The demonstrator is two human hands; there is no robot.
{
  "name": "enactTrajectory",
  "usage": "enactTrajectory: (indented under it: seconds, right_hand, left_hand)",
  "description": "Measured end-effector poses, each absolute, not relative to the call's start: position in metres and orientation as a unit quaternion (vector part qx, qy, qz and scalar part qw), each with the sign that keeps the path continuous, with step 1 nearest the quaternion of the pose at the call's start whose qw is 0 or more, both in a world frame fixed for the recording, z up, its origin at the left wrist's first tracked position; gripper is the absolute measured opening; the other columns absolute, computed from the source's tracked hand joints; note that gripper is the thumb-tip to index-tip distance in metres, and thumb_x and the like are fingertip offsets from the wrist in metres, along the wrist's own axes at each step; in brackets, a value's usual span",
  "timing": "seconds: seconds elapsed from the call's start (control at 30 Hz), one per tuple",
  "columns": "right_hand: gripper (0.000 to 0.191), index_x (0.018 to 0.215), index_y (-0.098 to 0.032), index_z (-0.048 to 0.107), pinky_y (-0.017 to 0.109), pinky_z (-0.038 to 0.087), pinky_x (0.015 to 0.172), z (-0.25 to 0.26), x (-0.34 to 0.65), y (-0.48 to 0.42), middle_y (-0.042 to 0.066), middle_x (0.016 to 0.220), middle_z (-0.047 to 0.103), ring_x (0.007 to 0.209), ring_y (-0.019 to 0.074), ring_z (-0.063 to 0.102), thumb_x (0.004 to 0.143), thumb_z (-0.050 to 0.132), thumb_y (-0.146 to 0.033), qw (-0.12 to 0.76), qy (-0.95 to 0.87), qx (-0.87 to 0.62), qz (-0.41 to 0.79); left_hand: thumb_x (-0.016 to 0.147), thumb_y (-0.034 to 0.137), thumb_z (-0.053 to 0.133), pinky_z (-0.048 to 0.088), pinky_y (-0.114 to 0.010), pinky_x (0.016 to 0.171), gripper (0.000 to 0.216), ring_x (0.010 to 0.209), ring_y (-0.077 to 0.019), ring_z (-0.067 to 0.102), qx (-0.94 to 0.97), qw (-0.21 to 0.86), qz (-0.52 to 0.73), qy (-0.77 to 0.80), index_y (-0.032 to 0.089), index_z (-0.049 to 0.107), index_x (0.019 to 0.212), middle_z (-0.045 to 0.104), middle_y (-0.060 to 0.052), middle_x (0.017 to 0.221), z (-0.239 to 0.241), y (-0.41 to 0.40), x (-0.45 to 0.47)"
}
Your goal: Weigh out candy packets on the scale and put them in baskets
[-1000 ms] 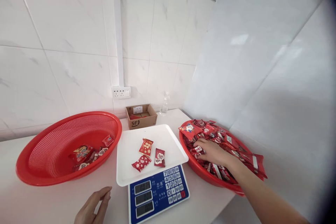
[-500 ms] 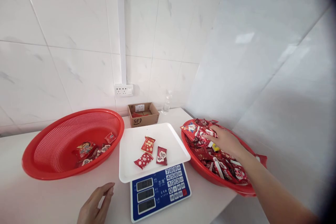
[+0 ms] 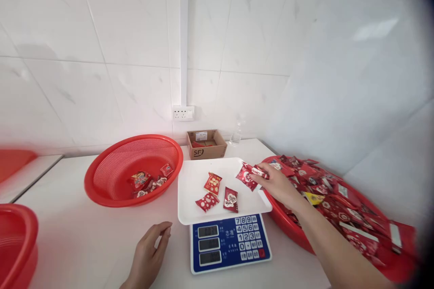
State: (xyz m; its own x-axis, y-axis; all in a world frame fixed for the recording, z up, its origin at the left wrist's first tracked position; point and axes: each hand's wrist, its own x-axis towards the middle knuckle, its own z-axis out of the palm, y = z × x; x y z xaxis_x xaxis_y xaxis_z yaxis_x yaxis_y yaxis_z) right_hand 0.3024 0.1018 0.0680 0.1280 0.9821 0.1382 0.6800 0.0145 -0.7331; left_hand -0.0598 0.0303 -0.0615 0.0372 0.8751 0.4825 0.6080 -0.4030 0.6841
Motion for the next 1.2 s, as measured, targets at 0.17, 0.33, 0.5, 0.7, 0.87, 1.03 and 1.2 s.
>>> enactTrajectory:
  seconds: [0.17, 0.33, 0.5, 0.7, 0.87, 1.03, 1.2]
  right_hand:
    - [0.034, 0.102, -0.022, 0.056, 0.033, 0.048, 0.082, 0.049, 0.265, 0.118, 0.004, 0.103, 0.068, 0.093, 0.0211, 0.064, 0.070, 0.059, -0.030, 0.380, -0.600, -0.640, 0.293]
    - [0.033, 0.103, -0.021, 0.057, 0.033, 0.048, 0.081, 0.041, 0.263, 0.122, 0.006, 0.105, 0.067, 0.093, 0.0216, 0.064, 0.073, 0.055, -0.034, 0.408, -0.575, -0.643, 0.300]
    - [0.034, 0.101, -0.020, 0.058, 0.034, 0.048, 0.079, 0.038, 0.270, 0.123, 0.007, 0.101, 0.068, 0.089, 0.0220, 0.064, 0.073, 0.054, -0.039, 0.415, -0.570, -0.656, 0.268]
    - [0.031, 0.097, -0.022, 0.061, 0.034, 0.048, 0.082, 0.031, 0.265, 0.124, 0.005, 0.099, 0.069, 0.091, 0.0220, 0.064, 0.072, 0.053, -0.038, 0.393, -0.607, -0.644, 0.247]
    - [0.030, 0.096, -0.022, 0.060, 0.035, 0.047, 0.083, 0.036, 0.264, 0.121, 0.006, 0.099, 0.069, 0.093, 0.0226, 0.063, 0.073, 0.053, -0.040, 0.422, -0.605, -0.641, 0.212]
    - [0.031, 0.089, -0.021, 0.059, 0.031, 0.049, 0.068, 0.044, 0.257, 0.110, 0.002, 0.079, 0.068, 0.074, 0.0193, 0.064, 0.076, 0.053, -0.049, 0.368, -0.627, -0.601, 0.331]
    - [0.029, 0.084, -0.020, 0.059, 0.029, 0.047, 0.062, 0.043, 0.251, 0.104, 0.001, 0.076, 0.068, 0.070, 0.0182, 0.062, 0.073, 0.057, -0.046, 0.334, -0.627, -0.594, 0.377]
  left_hand:
    - [0.086, 0.035, 0.050, 0.054, -0.021, 0.059, 0.021, 0.069, -0.0153, 0.068, 0.690, 0.164, 0.451, 0.542, 0.021, 0.065, 0.089, 0.071, -0.003, 0.079, -0.061, 0.028, -0.061]
    - [0.085, 0.039, 0.049, 0.053, -0.022, 0.054, 0.024, 0.070, -0.0166, 0.067, 0.669, 0.210, 0.441, 0.560, 0.021, 0.065, 0.090, 0.071, -0.005, 0.081, -0.061, 0.030, -0.060]
    - [0.084, 0.042, 0.048, 0.052, -0.023, 0.053, 0.027, 0.069, -0.0172, 0.067, 0.657, 0.228, 0.437, 0.571, 0.021, 0.065, 0.088, 0.070, -0.005, 0.080, -0.058, 0.030, -0.059]
    - [0.085, 0.040, 0.048, 0.054, -0.024, 0.059, 0.025, 0.067, -0.0159, 0.065, 0.657, 0.228, 0.444, 0.565, 0.021, 0.065, 0.089, 0.070, -0.004, 0.078, -0.058, 0.030, -0.059]
    - [0.084, 0.042, 0.048, 0.054, -0.024, 0.057, 0.027, 0.066, -0.0165, 0.066, 0.656, 0.227, 0.442, 0.568, 0.021, 0.065, 0.088, 0.070, -0.005, 0.076, -0.057, 0.030, -0.059]
    - [0.084, 0.041, 0.049, 0.053, -0.023, 0.055, 0.025, 0.066, -0.0163, 0.066, 0.656, 0.225, 0.444, 0.567, 0.022, 0.065, 0.087, 0.070, -0.004, 0.077, -0.056, 0.030, -0.058]
    - [0.084, 0.041, 0.049, 0.053, -0.023, 0.056, 0.025, 0.065, -0.0158, 0.065, 0.660, 0.219, 0.448, 0.561, 0.022, 0.065, 0.087, 0.070, -0.003, 0.076, -0.056, 0.030, -0.058]
